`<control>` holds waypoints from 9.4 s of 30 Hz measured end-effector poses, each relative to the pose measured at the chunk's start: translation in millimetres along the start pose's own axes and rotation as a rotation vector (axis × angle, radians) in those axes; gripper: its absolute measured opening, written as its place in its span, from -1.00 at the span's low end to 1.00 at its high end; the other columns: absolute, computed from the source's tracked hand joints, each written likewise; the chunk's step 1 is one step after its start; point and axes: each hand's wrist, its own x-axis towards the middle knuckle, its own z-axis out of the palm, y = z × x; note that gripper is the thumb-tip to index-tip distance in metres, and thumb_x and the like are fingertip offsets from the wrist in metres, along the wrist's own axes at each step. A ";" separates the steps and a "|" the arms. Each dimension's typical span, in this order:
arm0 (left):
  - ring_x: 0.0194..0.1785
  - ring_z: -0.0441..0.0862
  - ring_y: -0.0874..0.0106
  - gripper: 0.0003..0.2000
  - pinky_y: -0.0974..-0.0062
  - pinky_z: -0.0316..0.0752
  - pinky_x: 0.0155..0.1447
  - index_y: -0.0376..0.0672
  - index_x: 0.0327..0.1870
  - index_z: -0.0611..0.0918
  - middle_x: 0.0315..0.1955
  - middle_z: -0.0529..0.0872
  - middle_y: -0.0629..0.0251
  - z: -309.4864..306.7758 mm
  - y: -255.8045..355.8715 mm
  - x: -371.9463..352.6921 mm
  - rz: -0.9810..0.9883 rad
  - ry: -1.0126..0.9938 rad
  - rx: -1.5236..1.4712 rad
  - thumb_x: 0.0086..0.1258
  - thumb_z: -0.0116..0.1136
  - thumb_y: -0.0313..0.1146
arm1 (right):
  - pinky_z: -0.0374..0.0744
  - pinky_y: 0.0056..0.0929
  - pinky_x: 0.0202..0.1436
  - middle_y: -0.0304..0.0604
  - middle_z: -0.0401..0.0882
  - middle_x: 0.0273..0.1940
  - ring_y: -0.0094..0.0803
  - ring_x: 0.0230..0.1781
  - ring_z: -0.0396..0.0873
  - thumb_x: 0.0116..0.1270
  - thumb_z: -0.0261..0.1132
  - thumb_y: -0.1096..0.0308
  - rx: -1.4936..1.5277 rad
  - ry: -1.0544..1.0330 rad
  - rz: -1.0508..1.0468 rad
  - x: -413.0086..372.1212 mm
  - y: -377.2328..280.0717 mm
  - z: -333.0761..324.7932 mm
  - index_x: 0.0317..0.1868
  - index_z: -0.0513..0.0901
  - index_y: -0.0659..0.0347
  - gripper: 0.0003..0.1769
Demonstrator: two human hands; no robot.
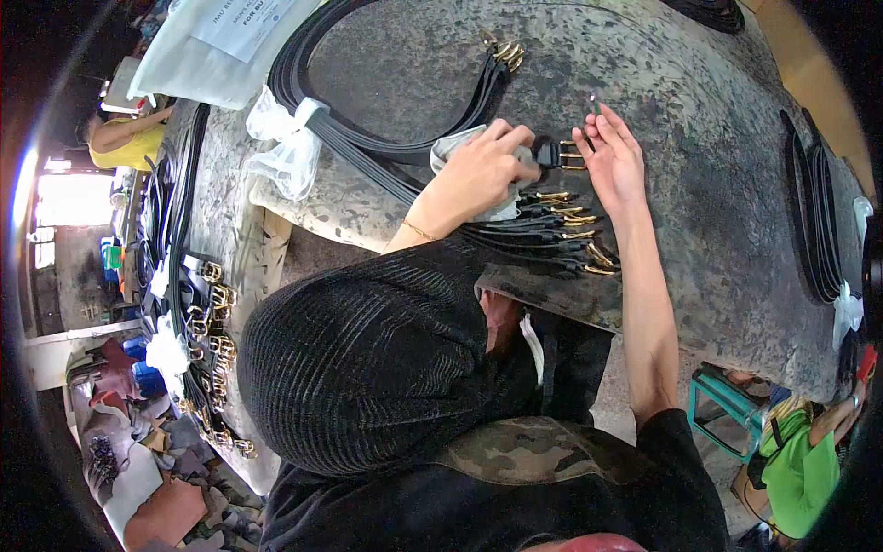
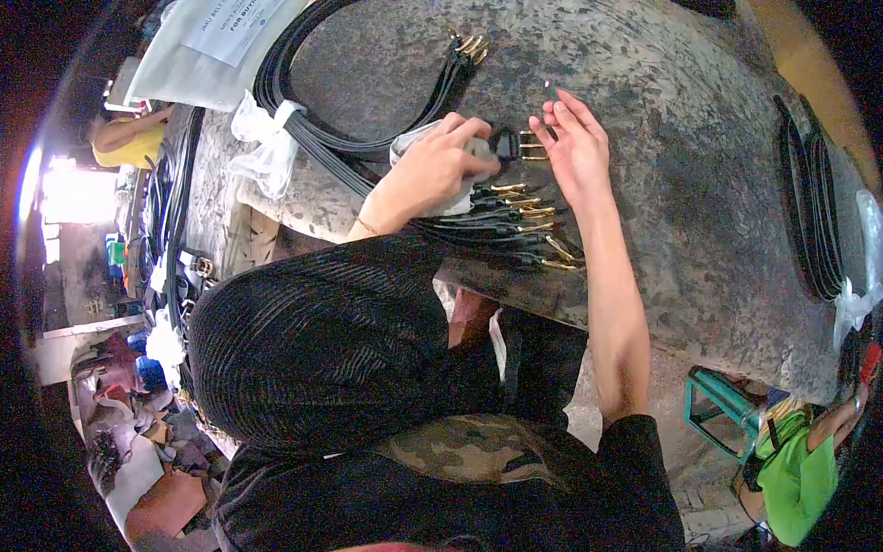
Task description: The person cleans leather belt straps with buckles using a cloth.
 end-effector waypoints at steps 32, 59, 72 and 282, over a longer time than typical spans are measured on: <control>-0.17 0.60 0.44 -0.68 0.50 0.49 0.02 -0.30 -0.01 0.60 -0.21 0.65 0.32 -125.1 16.3 -83.3 -0.381 0.401 -0.874 0.22 -0.07 -0.58 | 0.56 -0.52 -0.02 -0.18 0.68 -0.13 -0.50 -0.10 0.61 0.36 0.37 0.43 -1.054 0.807 -0.355 -229.2 -151.1 -93.7 0.01 0.65 0.36 -0.73; -0.30 0.25 0.48 -0.57 0.49 0.22 -0.23 -0.21 0.28 0.44 -0.23 0.36 0.33 -96.4 -61.0 -82.1 -0.123 0.453 -1.982 0.41 0.08 -0.31 | 0.52 -0.62 -0.26 -0.29 0.60 -0.20 -0.57 -0.37 0.52 0.38 0.32 0.44 -0.146 0.694 -0.568 -351.2 -180.8 -138.6 -0.13 0.54 0.17 -0.87; -0.07 0.51 0.13 -0.47 -0.05 0.35 0.30 -0.27 0.18 0.46 -0.12 0.52 0.08 -101.3 -34.2 -84.3 -0.294 0.633 -1.774 0.39 -0.04 0.01 | 0.32 -0.55 -0.33 -0.40 0.28 -0.45 -0.63 -0.44 0.24 0.43 0.24 0.47 -0.448 0.875 -0.146 -347.7 -167.2 -126.6 -0.43 0.33 0.07 -0.71; -0.47 0.62 0.24 -0.80 0.35 0.57 -0.35 -0.23 -0.15 0.72 -0.34 0.59 0.22 27.8 -9.7 33.7 -0.187 0.284 -0.146 0.19 0.28 -0.46 | 0.23 -0.64 -0.48 -0.46 0.31 -0.60 -0.75 -0.55 0.20 0.15 0.32 0.53 -1.095 -0.084 -0.272 40.8 -1.8 18.1 -0.35 0.58 0.33 -0.92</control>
